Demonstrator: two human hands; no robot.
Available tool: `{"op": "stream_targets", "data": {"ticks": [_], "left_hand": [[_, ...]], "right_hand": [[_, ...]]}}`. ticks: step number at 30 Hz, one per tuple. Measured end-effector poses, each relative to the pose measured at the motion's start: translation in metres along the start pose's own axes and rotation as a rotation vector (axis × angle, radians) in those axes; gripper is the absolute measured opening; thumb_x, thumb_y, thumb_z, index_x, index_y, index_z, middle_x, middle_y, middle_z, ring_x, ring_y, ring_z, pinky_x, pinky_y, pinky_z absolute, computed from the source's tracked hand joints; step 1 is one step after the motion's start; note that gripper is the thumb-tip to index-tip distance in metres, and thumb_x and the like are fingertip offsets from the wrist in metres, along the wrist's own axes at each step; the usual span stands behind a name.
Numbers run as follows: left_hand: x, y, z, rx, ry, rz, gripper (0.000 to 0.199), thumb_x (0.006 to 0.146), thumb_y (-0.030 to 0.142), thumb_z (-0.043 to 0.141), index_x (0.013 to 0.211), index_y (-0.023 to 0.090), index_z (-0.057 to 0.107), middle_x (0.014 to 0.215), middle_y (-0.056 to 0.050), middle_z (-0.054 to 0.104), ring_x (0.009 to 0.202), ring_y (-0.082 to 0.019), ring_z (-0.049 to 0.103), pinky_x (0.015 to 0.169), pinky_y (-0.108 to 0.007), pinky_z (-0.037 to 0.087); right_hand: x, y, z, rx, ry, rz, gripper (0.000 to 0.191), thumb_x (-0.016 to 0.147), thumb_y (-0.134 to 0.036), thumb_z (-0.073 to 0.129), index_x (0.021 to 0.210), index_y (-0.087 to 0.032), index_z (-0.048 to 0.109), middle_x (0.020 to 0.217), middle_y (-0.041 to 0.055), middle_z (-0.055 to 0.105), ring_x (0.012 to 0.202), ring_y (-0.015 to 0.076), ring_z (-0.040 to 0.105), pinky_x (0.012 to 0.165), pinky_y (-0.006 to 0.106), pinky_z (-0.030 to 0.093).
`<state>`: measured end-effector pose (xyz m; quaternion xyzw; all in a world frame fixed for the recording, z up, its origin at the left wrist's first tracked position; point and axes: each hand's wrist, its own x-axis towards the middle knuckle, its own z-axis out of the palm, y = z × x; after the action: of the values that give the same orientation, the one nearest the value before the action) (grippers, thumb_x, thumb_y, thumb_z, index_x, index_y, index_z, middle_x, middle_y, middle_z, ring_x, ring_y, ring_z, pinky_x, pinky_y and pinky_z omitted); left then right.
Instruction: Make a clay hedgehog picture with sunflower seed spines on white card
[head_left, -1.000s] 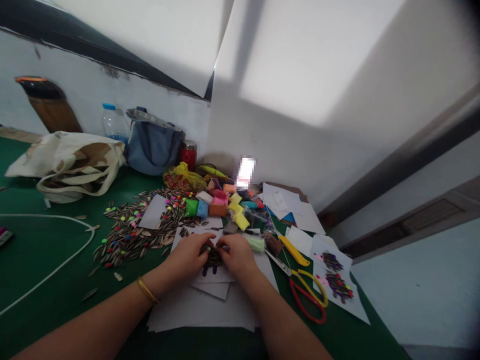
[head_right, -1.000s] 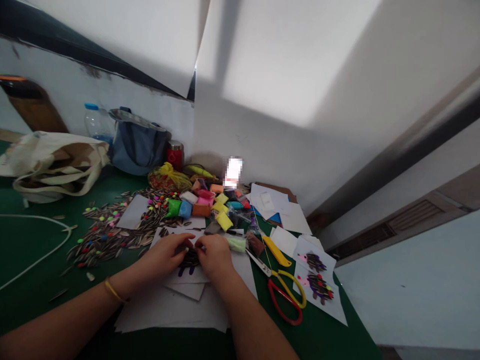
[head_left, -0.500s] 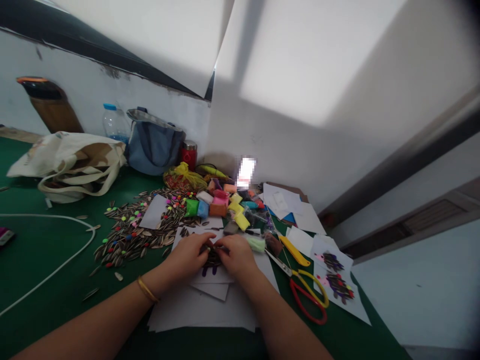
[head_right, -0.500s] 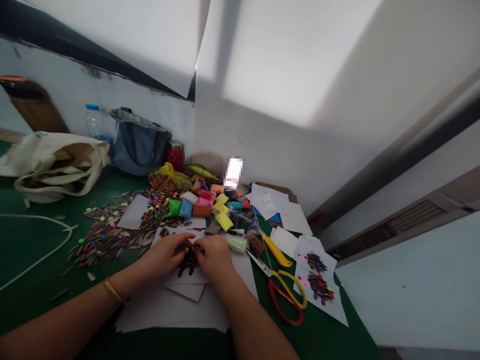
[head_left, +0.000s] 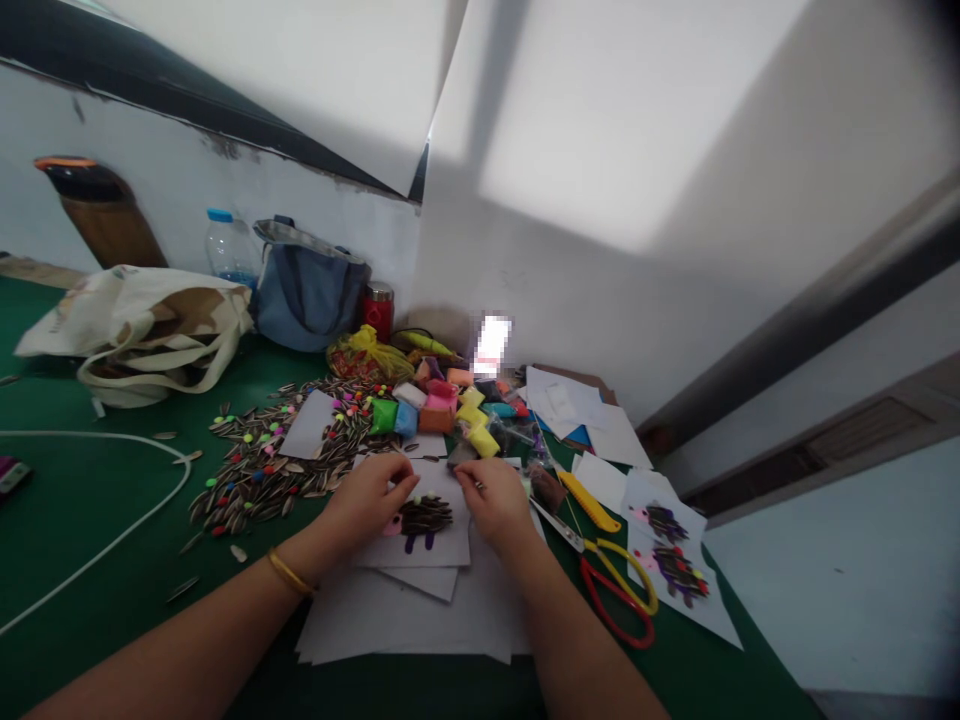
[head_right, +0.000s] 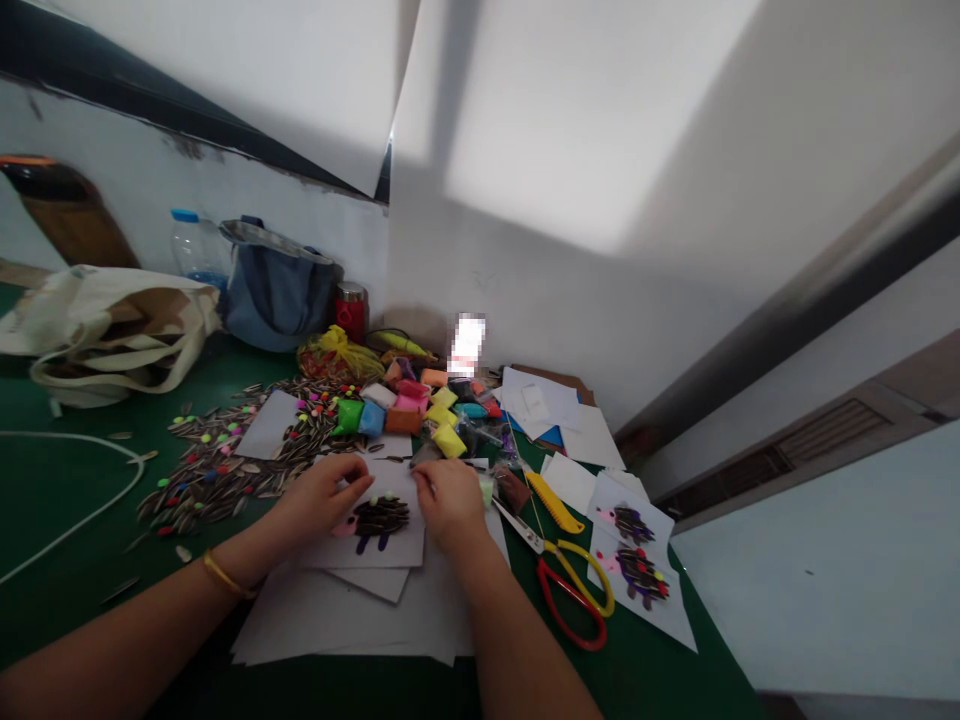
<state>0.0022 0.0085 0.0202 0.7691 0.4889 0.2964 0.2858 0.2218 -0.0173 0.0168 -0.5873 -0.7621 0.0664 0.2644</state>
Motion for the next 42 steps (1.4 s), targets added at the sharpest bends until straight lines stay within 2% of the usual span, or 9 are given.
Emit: {"op": "stream_targets", "data": {"ticks": [4, 7, 12, 16, 26, 32, 36, 42], "left_hand": [[0.001, 0.005, -0.005, 0.081, 0.034, 0.015, 0.038, 0.091, 0.043, 0.043, 0.061, 0.021, 0.045, 0.063, 0.001, 0.052, 0.062, -0.016, 0.049, 0.060, -0.028, 0.032], [-0.001, 0.007, -0.003, 0.087, 0.038, 0.023, 0.043, 0.093, 0.045, 0.039, 0.057, 0.021, 0.035, 0.058, 0.002, 0.044, 0.058, -0.015, 0.045, 0.058, -0.029, 0.028], [-0.003, 0.008, -0.001, 0.075, 0.031, 0.029, 0.043, 0.093, 0.046, 0.040, 0.058, 0.021, 0.036, 0.058, 0.002, 0.043, 0.058, -0.015, 0.045, 0.058, -0.028, 0.027], [-0.003, 0.007, -0.001, 0.070, 0.029, 0.020, 0.042, 0.092, 0.046, 0.040, 0.058, 0.021, 0.039, 0.058, 0.002, 0.044, 0.059, -0.015, 0.046, 0.058, -0.028, 0.029], [0.001, 0.002, 0.000, 0.084, 0.068, 0.004, 0.037, 0.090, 0.044, 0.042, 0.064, 0.020, 0.053, 0.066, 0.000, 0.057, 0.066, -0.017, 0.054, 0.062, -0.028, 0.035], [0.002, -0.005, 0.000, 0.085, 0.085, -0.021, 0.033, 0.090, 0.045, 0.045, 0.072, 0.021, 0.060, 0.073, 0.000, 0.062, 0.071, -0.017, 0.058, 0.066, -0.027, 0.037], [0.002, -0.007, -0.001, 0.110, 0.090, -0.040, 0.034, 0.090, 0.046, 0.044, 0.074, 0.021, 0.061, 0.075, 0.000, 0.064, 0.074, -0.018, 0.059, 0.066, -0.027, 0.038], [0.003, -0.005, -0.001, 0.099, 0.062, -0.008, 0.033, 0.090, 0.044, 0.045, 0.073, 0.021, 0.061, 0.076, -0.001, 0.066, 0.075, -0.019, 0.061, 0.068, -0.027, 0.041]], "right_hand": [[0.006, 0.021, -0.014, -0.133, 0.116, 0.178, 0.025, 0.095, -0.022, 0.049, 0.109, -0.020, 0.070, 0.104, 0.0071, 0.071, 0.100, 0.0232, 0.060, 0.088, 0.032, 0.038], [0.010, 0.034, -0.012, -0.213, 0.108, 0.236, 0.032, 0.093, -0.030, 0.056, 0.122, -0.019, 0.065, 0.118, 0.0094, 0.066, 0.112, 0.0265, 0.054, 0.094, 0.034, 0.035], [0.018, 0.036, 0.001, -0.310, 0.049, 0.306, 0.045, 0.089, -0.044, 0.061, 0.128, -0.020, 0.060, 0.119, 0.0124, 0.064, 0.114, 0.0307, 0.050, 0.092, 0.039, 0.035], [0.021, 0.034, 0.002, -0.330, 0.014, 0.346, 0.040, 0.089, -0.042, 0.061, 0.124, -0.024, 0.061, 0.117, 0.0109, 0.063, 0.112, 0.0293, 0.050, 0.089, 0.038, 0.036], [0.021, 0.032, 0.000, -0.295, -0.037, 0.294, 0.042, 0.092, -0.044, 0.054, 0.130, -0.028, 0.058, 0.124, 0.0053, 0.065, 0.114, 0.0255, 0.052, 0.090, 0.036, 0.034], [0.020, 0.028, -0.002, -0.252, -0.014, 0.285, 0.039, 0.088, -0.035, 0.057, 0.126, -0.026, 0.060, 0.119, 0.0066, 0.068, 0.114, 0.0250, 0.054, 0.092, 0.037, 0.033], [0.017, 0.024, -0.003, -0.237, 0.057, 0.235, 0.044, 0.087, -0.030, 0.056, 0.131, -0.026, 0.057, 0.128, 0.0073, 0.064, 0.120, 0.0254, 0.051, 0.097, 0.039, 0.030], [0.010, 0.016, -0.004, -0.262, 0.046, 0.129, 0.046, 0.087, -0.025, 0.054, 0.133, -0.029, 0.056, 0.132, 0.0061, 0.062, 0.122, 0.0252, 0.048, 0.101, 0.043, 0.025]]}}
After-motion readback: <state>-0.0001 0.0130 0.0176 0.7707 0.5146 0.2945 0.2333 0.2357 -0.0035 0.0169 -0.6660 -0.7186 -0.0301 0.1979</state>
